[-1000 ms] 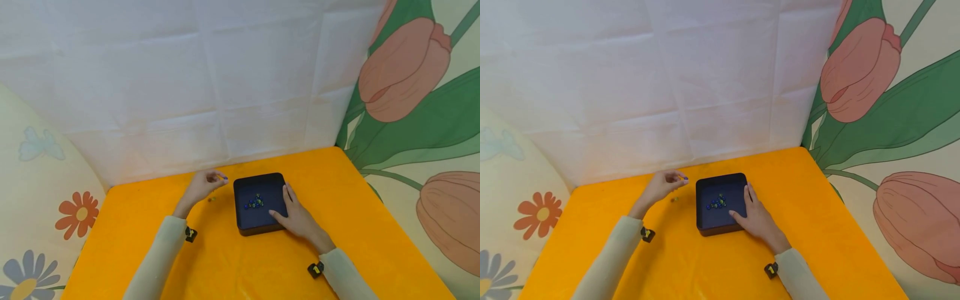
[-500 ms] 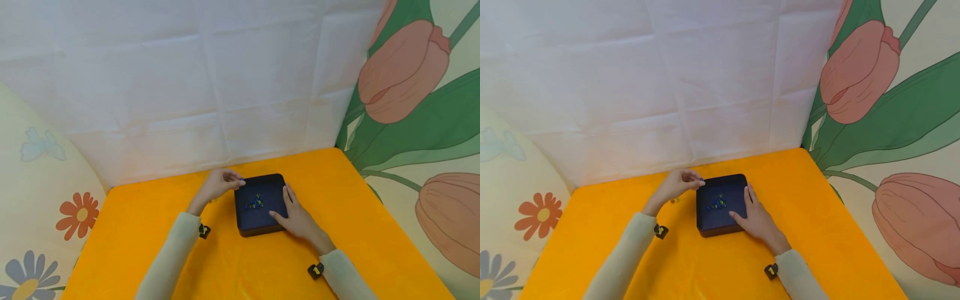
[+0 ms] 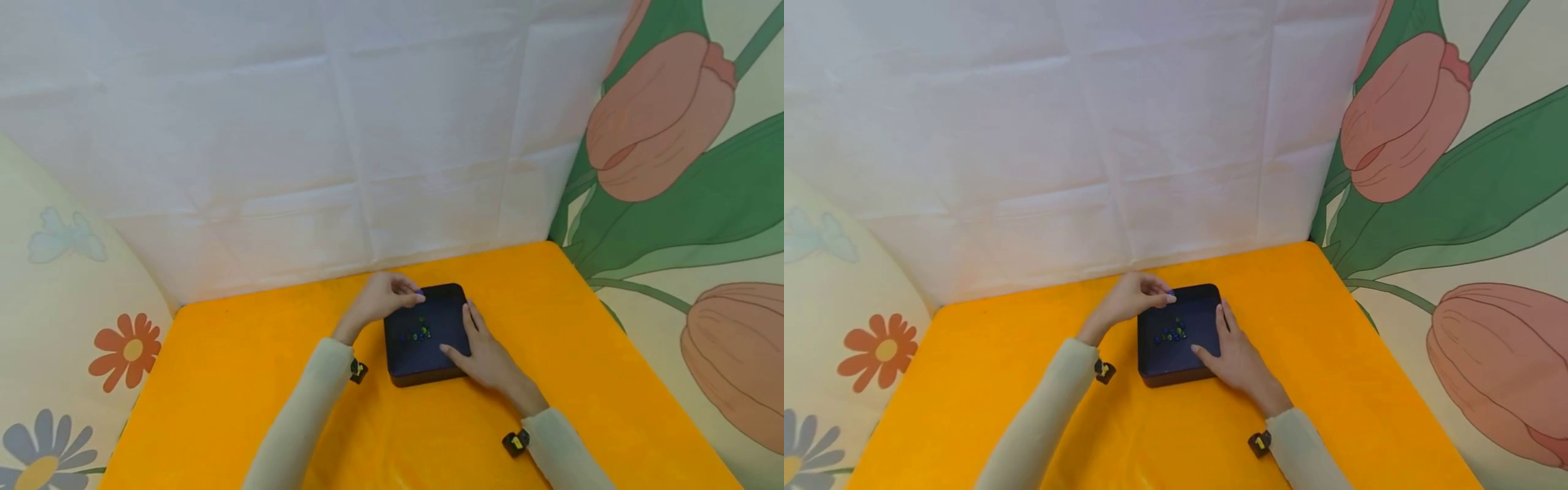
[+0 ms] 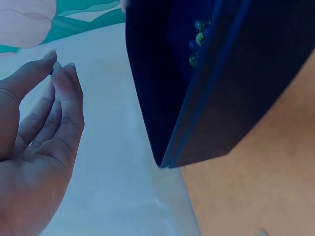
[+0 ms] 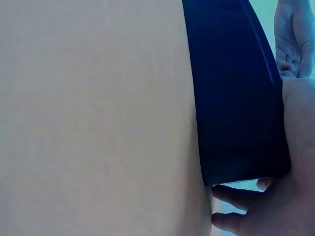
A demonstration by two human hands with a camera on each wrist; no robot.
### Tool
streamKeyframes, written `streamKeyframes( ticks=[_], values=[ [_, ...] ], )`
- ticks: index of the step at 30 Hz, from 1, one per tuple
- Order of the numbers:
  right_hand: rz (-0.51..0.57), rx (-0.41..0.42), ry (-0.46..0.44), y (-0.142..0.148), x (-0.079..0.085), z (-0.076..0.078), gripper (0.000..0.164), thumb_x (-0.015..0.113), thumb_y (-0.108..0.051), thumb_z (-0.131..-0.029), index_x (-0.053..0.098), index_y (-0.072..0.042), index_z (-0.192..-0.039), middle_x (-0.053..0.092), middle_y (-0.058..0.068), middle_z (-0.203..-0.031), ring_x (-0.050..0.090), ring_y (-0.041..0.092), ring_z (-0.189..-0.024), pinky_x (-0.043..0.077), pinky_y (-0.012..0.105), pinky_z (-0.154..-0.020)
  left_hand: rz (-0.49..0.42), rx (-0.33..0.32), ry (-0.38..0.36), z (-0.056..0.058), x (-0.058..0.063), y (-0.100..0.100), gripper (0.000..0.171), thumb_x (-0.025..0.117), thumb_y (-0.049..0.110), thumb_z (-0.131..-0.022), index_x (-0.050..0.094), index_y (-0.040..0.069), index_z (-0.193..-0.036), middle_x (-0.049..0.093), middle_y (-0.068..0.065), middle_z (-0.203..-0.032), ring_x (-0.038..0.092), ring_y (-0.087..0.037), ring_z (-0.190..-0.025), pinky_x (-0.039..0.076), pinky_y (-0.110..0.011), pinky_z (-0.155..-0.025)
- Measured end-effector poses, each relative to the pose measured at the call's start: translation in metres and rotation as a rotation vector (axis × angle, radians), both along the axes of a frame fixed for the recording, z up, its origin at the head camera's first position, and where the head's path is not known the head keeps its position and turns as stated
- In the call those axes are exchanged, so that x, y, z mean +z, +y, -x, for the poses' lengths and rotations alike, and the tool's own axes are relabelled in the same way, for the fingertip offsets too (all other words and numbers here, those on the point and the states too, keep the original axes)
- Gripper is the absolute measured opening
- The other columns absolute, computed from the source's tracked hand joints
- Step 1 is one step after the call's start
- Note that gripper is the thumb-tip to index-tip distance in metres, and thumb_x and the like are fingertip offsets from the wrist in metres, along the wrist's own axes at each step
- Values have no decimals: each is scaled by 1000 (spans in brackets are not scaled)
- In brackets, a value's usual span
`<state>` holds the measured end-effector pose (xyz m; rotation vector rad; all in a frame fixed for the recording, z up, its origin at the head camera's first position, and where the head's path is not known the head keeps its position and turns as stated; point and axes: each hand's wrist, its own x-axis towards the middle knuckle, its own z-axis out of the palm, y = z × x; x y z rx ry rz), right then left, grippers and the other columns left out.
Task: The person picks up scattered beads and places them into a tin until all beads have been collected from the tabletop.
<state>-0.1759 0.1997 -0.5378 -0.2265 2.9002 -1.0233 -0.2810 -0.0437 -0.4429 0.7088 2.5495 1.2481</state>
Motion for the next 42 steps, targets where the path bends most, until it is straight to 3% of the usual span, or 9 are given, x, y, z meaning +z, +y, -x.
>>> streamKeyframes(
  ticks=[7, 13, 16, 21, 31, 42],
  values=[
    [-6, -5, 5, 1, 2, 0, 106, 59, -65, -100, -1, -11, -170, -8, 9, -179, 45, 46, -150, 48, 61, -111, -5, -24, -25, 5, -3, 14, 22, 79, 34, -96, 79, 16, -109, 79, -2, -98, 75, -15, -83, 61, -54, -89],
    [-2, -1, -1, 1, 1, 0, 106, 59, -65, -100, -1, -11, -170, -8, 10, -179, 43, 46, -151, 47, 61, -112, -9, -38, -70, 9, -5, 23, 24, 78, 32, -97, 79, 13, -111, 80, -9, -103, 76, -38, -98, 60, -57, -92],
    [-3, 4, 11, 1, 0, 0, 106, 57, -65, -101, 0, -9, -169, -7, 13, -179, 42, 47, -151, 47, 62, -111, -14, -37, -101, 11, -7, 28, 25, 78, 32, -97, 79, 12, -112, 79, -13, -107, 75, -43, -104, 59, -58, -95],
    [4, 6, 14, 2, -2, 0, 108, 57, -68, -99, -1, -11, -170, -6, 12, -179, 41, 46, -152, 46, 61, -113, -1, -30, -97, 17, -11, 37, 25, 78, 34, -96, 80, 14, -111, 80, -11, -106, 75, -41, -104, 60, -57, -94],
    [-10, 15, 16, 3, -2, 0, 109, 55, -72, -98, -1, -11, -170, -6, 11, -179, 43, 44, -152, 49, 59, -111, 69, -40, -33, 25, -23, 55, 23, 79, 34, -96, 81, 15, -109, 78, -5, -102, 75, -33, -98, 60, -33, -80],
    [6, 21, 24, 4, 1, -1, 108, 57, -69, -99, -2, -11, -169, -5, 13, -179, 39, 44, -154, 46, 60, -114, 102, -36, -49, 28, -29, 65, 20, 79, 30, -96, 82, 14, -108, 80, -6, -107, 75, -24, -95, 61, -34, -86]
  ],
)
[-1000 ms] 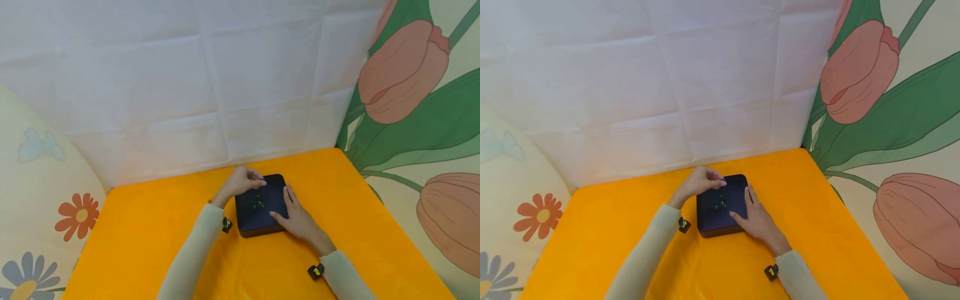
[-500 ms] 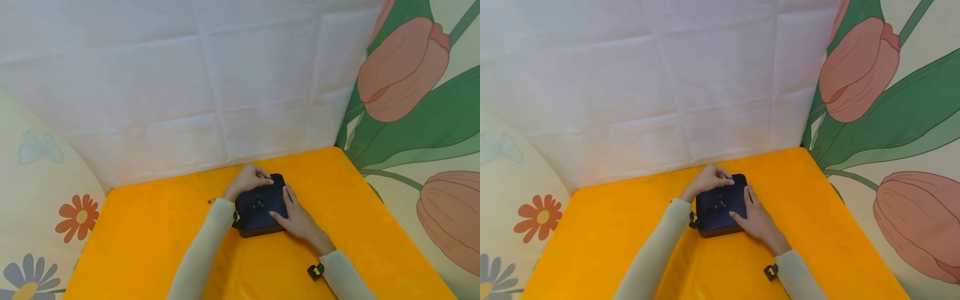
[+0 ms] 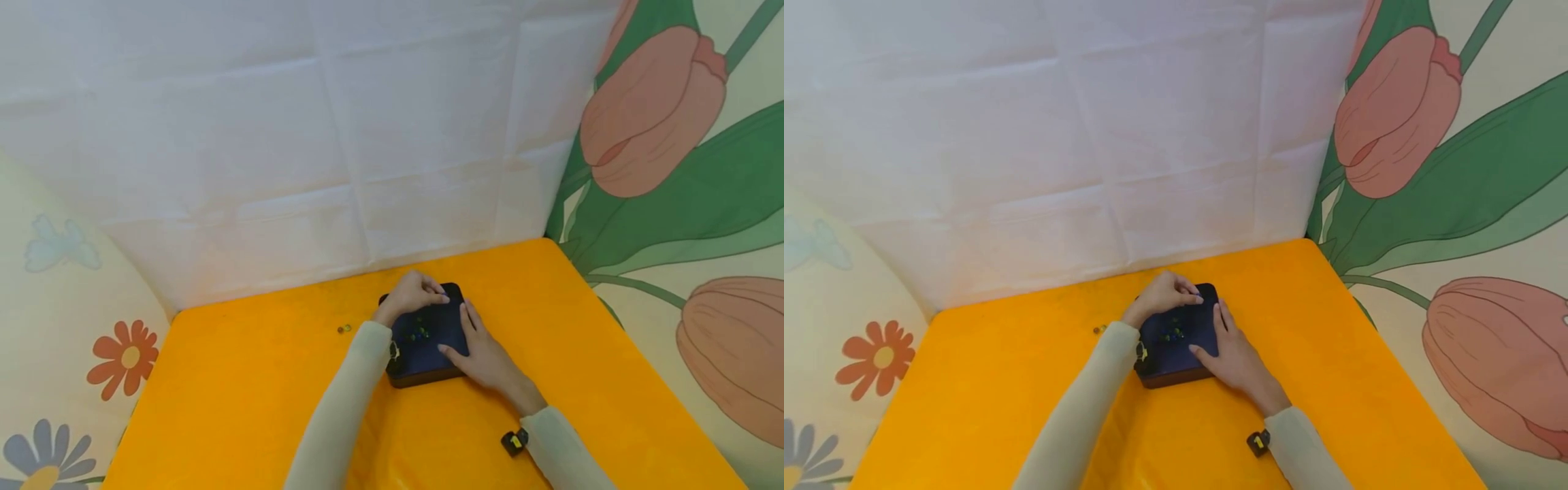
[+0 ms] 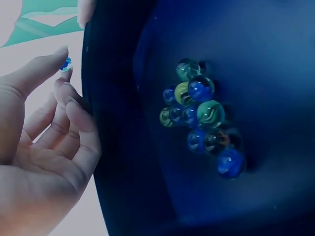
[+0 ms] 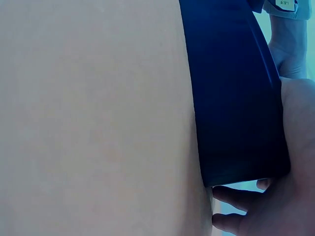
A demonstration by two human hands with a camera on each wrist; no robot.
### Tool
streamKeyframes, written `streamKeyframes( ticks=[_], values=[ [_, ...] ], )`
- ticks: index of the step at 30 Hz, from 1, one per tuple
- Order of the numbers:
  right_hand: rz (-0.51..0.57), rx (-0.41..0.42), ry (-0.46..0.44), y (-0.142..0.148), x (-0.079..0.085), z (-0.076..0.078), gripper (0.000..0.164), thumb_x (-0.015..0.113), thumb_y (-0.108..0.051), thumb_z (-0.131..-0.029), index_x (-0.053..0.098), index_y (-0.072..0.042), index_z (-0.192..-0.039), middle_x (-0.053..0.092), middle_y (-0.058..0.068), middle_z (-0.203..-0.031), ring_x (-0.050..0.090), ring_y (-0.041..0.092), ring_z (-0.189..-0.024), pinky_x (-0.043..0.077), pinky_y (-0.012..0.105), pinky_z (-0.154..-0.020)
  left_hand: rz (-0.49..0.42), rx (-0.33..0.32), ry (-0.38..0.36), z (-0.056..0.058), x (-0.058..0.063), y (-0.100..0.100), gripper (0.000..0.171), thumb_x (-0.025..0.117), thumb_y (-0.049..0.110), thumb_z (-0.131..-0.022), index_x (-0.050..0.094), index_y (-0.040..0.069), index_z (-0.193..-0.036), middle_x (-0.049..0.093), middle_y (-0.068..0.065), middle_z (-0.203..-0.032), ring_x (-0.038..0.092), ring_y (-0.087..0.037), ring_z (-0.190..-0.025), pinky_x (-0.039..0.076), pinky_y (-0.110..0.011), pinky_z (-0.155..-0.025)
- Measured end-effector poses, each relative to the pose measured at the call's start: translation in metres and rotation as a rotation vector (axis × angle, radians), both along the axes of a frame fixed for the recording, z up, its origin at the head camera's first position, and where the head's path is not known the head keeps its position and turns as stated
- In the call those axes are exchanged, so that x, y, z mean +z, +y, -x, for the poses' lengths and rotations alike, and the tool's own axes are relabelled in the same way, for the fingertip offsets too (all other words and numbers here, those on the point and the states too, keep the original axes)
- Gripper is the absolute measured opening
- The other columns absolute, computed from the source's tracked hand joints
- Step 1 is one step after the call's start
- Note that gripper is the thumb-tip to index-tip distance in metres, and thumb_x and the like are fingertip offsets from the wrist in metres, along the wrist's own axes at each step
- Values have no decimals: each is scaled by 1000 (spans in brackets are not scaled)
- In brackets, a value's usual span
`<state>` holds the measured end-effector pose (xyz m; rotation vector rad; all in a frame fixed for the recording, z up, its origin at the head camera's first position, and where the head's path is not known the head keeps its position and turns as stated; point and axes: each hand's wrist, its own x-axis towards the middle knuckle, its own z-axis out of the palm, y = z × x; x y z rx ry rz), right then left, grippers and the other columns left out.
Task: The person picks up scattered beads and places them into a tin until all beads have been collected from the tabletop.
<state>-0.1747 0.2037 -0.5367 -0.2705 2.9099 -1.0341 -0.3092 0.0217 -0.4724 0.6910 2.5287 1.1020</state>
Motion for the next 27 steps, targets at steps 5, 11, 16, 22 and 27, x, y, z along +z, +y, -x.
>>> streamKeyframes(
  ticks=[5, 11, 16, 22, 27],
  values=[
    [1, -9, 6, -1, 1, -1, 107, 58, -66, -100, 0, -10, -170, -4, 14, -179, 40, 45, -153, 47, 61, -113, 24, 22, 1, 1, -7, 5, 20, 79, 31, -96, 83, 14, -106, 80, -5, -106, 72, -18, -90, 61, -35, -87],
    [-7, -2, 5, -1, 0, -1, 106, 55, -69, -100, 0, -9, -169, -5, 13, -179, 39, 45, -154, 47, 60, -113, 78, 55, 16, 1, -10, 10, 18, 80, 30, -95, 83, 14, -104, 79, -5, -106, 70, -16, -88, 60, -35, -85],
    [-6, 1, 1, -1, -1, 0, 106, 54, -69, -100, 0, -10, -169, -6, 12, -179, 43, 45, -151, 50, 58, -110, 111, 59, 27, 1, -10, 13, 17, 81, 29, -94, 84, 15, -103, 80, -4, -106, 71, -16, -90, 61, -37, -87],
    [-4, 1, 0, -1, -3, 1, 106, 55, -69, -100, 0, -11, -170, -5, 11, -179, 45, 44, -150, 51, 57, -108, 106, 72, 29, -1, -8, 11, 22, 81, 28, -94, 83, 12, -110, 80, -8, -114, 74, -22, -99, 61, -41, -91],
    [1, -2, -8, 0, -5, 1, 108, 54, -72, -99, -1, -12, -170, -5, 11, -179, 45, 44, -151, 50, 59, -109, 87, 71, 26, -4, -5, 8, 28, 79, 26, -96, 80, 9, -117, 78, -10, -117, 74, -23, -99, 62, -41, -90]
  ],
)
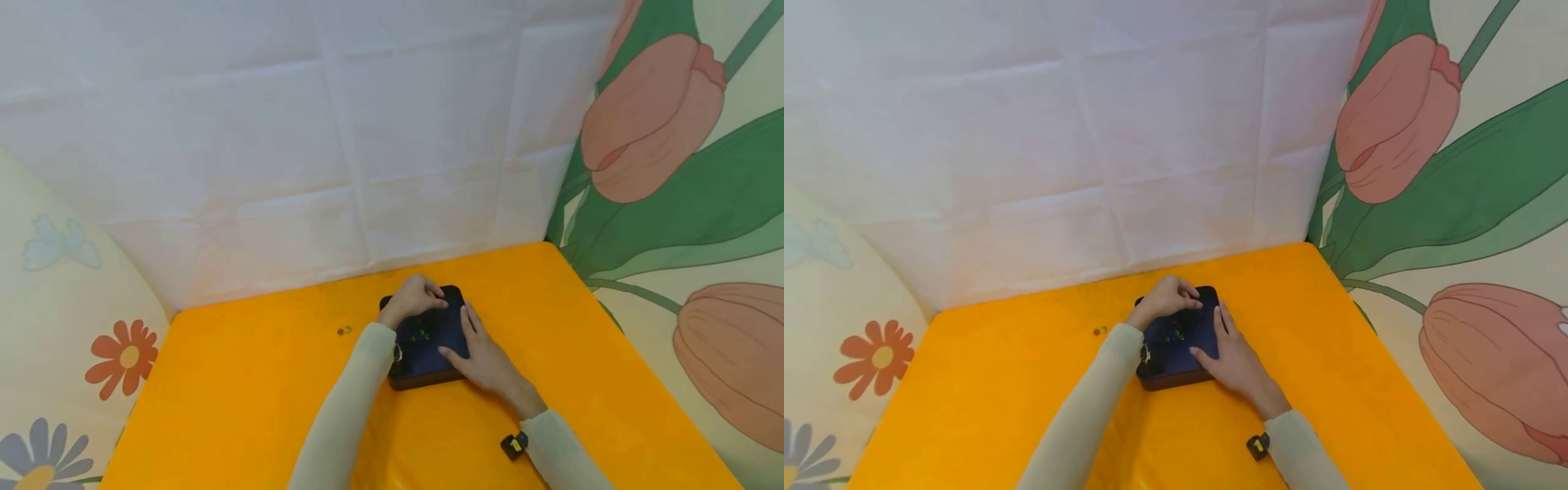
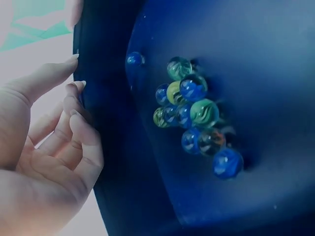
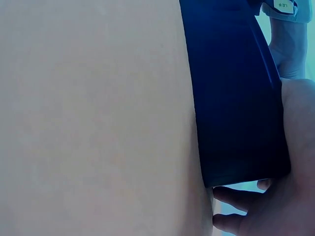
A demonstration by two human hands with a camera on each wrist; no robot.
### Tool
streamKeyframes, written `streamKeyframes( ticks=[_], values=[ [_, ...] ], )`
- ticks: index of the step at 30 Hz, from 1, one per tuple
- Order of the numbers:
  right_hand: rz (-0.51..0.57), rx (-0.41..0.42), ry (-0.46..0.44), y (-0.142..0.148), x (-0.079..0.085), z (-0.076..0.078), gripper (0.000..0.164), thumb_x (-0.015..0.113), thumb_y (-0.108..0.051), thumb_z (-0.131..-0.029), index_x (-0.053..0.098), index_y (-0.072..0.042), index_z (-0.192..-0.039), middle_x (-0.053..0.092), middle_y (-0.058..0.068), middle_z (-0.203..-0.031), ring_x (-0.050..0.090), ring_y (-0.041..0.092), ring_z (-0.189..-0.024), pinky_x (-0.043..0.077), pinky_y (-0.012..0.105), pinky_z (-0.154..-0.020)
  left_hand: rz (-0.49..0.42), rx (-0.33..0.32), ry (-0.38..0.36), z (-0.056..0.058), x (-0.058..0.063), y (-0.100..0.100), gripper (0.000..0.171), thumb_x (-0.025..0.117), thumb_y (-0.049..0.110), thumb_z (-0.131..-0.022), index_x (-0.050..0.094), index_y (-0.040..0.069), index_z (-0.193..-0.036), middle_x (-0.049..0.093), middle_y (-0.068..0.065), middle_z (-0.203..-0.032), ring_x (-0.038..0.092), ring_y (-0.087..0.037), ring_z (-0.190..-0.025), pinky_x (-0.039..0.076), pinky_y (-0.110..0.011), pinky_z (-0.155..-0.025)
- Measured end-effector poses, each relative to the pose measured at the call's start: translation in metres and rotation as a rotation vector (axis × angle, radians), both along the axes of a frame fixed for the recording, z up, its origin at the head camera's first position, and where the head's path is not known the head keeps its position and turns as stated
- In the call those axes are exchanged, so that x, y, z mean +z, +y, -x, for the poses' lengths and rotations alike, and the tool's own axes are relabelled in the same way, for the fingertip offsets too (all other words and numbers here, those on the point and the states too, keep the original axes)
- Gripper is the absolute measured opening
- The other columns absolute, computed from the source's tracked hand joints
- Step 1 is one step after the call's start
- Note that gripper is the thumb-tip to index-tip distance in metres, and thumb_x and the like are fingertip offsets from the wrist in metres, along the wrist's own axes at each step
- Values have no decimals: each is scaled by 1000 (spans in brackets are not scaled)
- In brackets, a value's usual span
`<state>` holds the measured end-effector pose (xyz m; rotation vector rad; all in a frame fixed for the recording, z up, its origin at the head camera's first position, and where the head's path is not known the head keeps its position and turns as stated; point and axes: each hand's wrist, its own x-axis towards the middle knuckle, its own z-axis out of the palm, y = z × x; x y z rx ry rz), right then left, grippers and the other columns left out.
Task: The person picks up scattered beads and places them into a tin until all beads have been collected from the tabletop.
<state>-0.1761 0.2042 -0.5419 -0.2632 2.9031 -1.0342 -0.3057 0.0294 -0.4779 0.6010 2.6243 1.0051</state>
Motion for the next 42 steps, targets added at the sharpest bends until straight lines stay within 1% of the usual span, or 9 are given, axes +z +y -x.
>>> streamKeyframes(
  ticks=[10, 17, 22, 26, 30, 34, 37, 40, 42],
  values=[
    [8, -11, -1, 5, 1, 0, 107, 56, -69, -99, 1, -10, -170, -5, 11, -179, 45, 44, -150, 50, 59, -109, -30, -38, 30, 0, 9, -11, 29, 76, 28, -98, 78, 11, -122, 75, -9, -114, 70, -21, -94, 60, -40, -85],
    [-7, -16, 5, 5, 3, -2, 105, 56, -67, -101, 1, -10, -170, -5, 12, -179, 44, 45, -151, 50, 60, -109, -70, -87, 33, -4, 18, -27, 32, 73, 24, -101, 74, 4, -125, 78, -11, -107, 76, -34, -97, 61, -38, -79],
    [-3, -29, 3, 6, 5, -3, 105, 55, -68, -101, -1, -11, -170, -6, 12, -179, 39, 45, -154, 46, 62, -112, -64, -101, 69, -9, 23, -36, 29, 74, 26, -100, 76, 7, -122, 77, -9, -109, 74, -26, -96, 61, -37, -83],
    [-11, -28, 8, 7, 5, -3, 105, 56, -66, -101, 1, -9, -170, -6, 13, -179, 37, 46, -154, 45, 62, -113, -60, -108, 103, -16, 23, -47, 23, 73, 26, -101, 77, 11, -117, 77, -7, -110, 72, -19, -97, 61, -39, -89],
    [-43, -24, 2, 8, 2, -2, 105, 56, -65, -101, 0, -9, -169, -6, 13, -179, 40, 45, -153, 47, 61, -113, -100, -91, 108, -22, 20, -62, 23, 72, 28, -101, 77, 12, -118, 77, -6, -110, 72, -19, -98, 60, -40, -90],
    [-78, -24, 21, 8, 1, 0, 103, 56, -65, -101, 3, -8, -169, -4, 13, -179, 43, 45, -151, 49, 60, -110, -154, -33, 116, -25, 20, -79, 27, 72, 30, -102, 77, 12, -121, 77, -6, -110, 69, -20, -97, 58, -39, -87],
    [-128, -20, 54, 8, 2, 0, 101, 55, -65, -102, 7, -6, -169, -1, 13, -179, 46, 46, -149, 50, 59, -109, -161, 14, 123, -28, 20, -93, 29, 72, 30, -102, 76, 10, -122, 76, -6, -109, 68, -20, -97, 57, -38, -84],
    [-192, -13, 88, 8, 4, 0, 101, 53, -67, -102, 10, -3, -168, 1, 14, -179, 44, 46, -150, 46, 60, -114, -154, 47, 123, -32, 16, -107, 29, 71, 31, -102, 76, 10, -122, 77, -6, -108, 68, -21, -98, 57, -37, -84],
    [-237, -10, 103, 8, 6, 0, 101, 51, -69, -102, 12, -2, -168, 1, 14, -178, 37, 45, -155, 39, 63, -119, -153, 67, 120, -36, 13, -117, 27, 70, 31, -103, 76, 12, -122, 77, -5, -109, 69, -20, -99, 58, -36, -85]
  ],
)
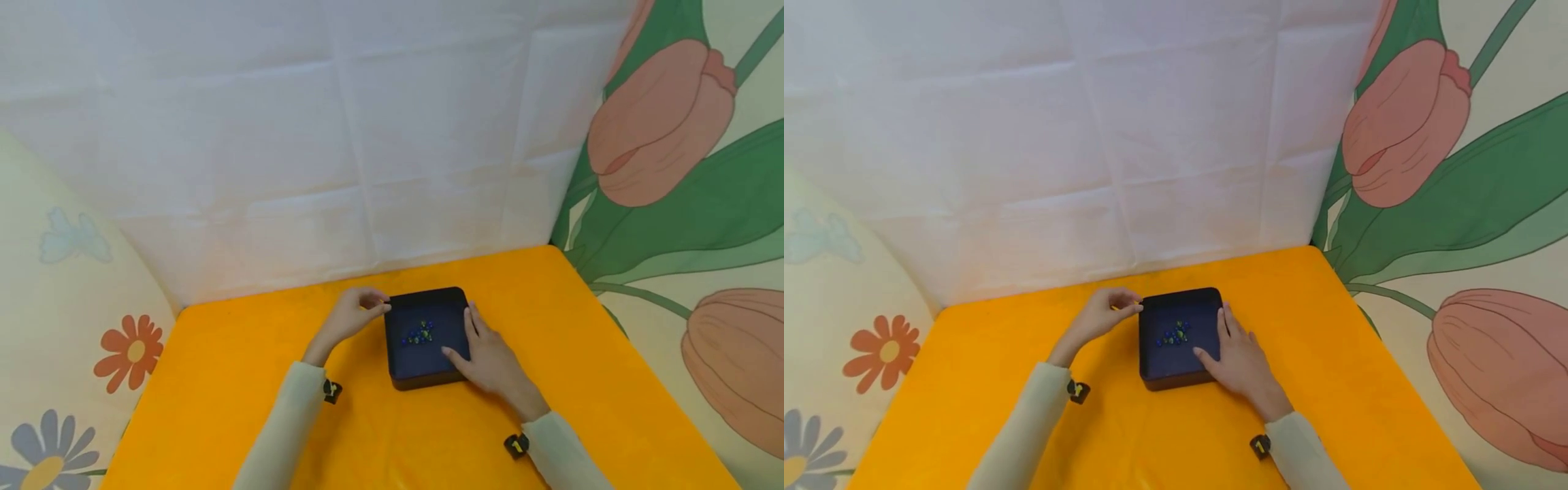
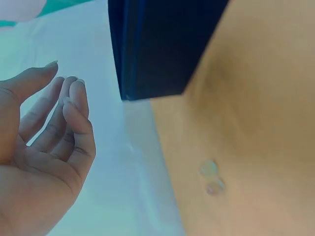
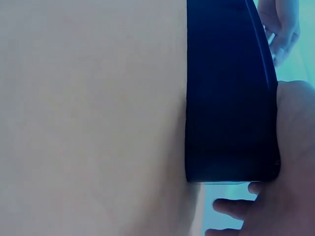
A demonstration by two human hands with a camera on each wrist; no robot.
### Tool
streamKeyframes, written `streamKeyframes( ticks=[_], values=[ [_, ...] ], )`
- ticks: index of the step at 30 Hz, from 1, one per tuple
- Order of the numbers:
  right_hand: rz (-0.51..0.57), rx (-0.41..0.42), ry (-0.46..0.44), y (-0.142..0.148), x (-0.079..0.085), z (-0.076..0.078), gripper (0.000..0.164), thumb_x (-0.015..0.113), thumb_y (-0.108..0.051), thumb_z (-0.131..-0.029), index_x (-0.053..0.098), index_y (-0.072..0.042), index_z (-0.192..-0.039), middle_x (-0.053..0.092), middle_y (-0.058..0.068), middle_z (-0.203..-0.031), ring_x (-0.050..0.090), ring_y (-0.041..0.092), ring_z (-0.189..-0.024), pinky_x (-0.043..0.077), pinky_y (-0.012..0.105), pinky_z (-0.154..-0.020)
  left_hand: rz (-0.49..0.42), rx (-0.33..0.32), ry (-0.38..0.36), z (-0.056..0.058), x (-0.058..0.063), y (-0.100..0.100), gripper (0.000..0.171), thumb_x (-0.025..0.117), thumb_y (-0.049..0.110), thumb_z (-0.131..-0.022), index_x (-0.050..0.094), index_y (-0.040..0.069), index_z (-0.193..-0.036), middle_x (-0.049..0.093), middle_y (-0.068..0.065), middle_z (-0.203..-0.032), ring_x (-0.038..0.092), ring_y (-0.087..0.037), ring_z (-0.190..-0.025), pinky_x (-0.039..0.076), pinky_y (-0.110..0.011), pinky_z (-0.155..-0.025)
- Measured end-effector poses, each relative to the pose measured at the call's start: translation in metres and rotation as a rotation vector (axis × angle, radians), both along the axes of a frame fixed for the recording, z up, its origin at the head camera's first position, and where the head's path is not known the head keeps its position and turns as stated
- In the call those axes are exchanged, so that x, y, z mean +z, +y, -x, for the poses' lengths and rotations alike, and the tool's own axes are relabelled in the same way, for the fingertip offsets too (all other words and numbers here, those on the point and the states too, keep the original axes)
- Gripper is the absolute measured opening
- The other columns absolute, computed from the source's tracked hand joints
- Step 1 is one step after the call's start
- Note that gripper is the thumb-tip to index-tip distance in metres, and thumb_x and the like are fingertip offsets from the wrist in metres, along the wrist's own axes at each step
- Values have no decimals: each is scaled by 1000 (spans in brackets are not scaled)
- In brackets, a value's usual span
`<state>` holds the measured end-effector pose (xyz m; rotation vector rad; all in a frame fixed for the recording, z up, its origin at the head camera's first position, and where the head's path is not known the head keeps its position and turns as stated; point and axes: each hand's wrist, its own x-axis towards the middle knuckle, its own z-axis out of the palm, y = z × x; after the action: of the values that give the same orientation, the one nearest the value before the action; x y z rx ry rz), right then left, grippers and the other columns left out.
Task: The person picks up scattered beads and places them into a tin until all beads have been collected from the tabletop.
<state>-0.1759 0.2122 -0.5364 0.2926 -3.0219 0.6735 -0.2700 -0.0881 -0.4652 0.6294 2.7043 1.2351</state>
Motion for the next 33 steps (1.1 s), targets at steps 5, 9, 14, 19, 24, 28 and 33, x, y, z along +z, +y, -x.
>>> streamKeyframes(
  ticks=[5, 9, 14, 19, 24, 28, 33],
  values=[
    [-67, 9, 19, -2, 4, -1, 102, 46, -72, -102, 12, -1, -167, 1, 15, -178, 11, 40, -165, 19, 64, -130, -11, 51, 2, -8, -12, -27, 26, 71, 27, -102, 75, 9, -121, 78, -6, -109, 70, -21, -98, 58, -34, -81],
    [-90, 18, 30, -3, 8, -1, 102, 45, -72, -102, 14, 1, -166, 3, 18, -177, 7, 39, -165, 17, 61, -131, -5, 101, -13, -13, -24, -50, 29, 72, 27, -102, 75, 6, -122, 78, -7, -109, 70, -21, -99, 57, -32, -79],
    [-100, 27, 36, -2, 10, 0, 101, 44, -72, -102, 16, 2, -166, 4, 19, -177, 9, 38, -165, 17, 59, -132, -17, 160, -50, -18, -36, -72, 31, 73, 26, -101, 74, 6, -125, 78, -9, -111, 71, -24, -99, 58, -33, -78],
    [-97, 33, 32, -1, 8, 0, 102, 44, -72, -102, 15, 2, -165, 5, 19, -177, 8, 38, -165, 17, 58, -132, -31, 210, -101, -22, -46, -87, 29, 73, 21, -101, 73, 5, -125, 78, -15, -109, 73, -26, -95, 60, -34, -74],
    [-84, 35, -2, 0, 8, -1, 103, 44, -73, -102, 12, 2, -166, 3, 20, -177, 5, 38, -166, 16, 58, -132, -38, 234, -129, -25, -55, -93, 29, 73, 14, -99, 71, 3, -126, 76, -16, -103, 71, -24, -85, 58, -32, -68],
    [-70, 36, -9, 0, 9, -1, 103, 45, -72, -102, 10, 2, -166, 3, 21, -177, 5, 39, -165, 16, 59, -132, -35, 241, -148, -25, -59, -93, 34, 75, 15, -98, 69, 3, -129, 75, -15, -104, 70, -20, -83, 57, -30, -67],
    [-60, 39, -11, 0, 7, -1, 104, 45, -72, -102, 9, 1, -166, 2, 19, -177, 5, 38, -166, 16, 58, -132, -31, 250, -163, -22, -61, -92, 39, 74, 13, -98, 65, 1, -134, 75, -15, -104, 71, -20, -88, 59, -31, -70]
  ],
)
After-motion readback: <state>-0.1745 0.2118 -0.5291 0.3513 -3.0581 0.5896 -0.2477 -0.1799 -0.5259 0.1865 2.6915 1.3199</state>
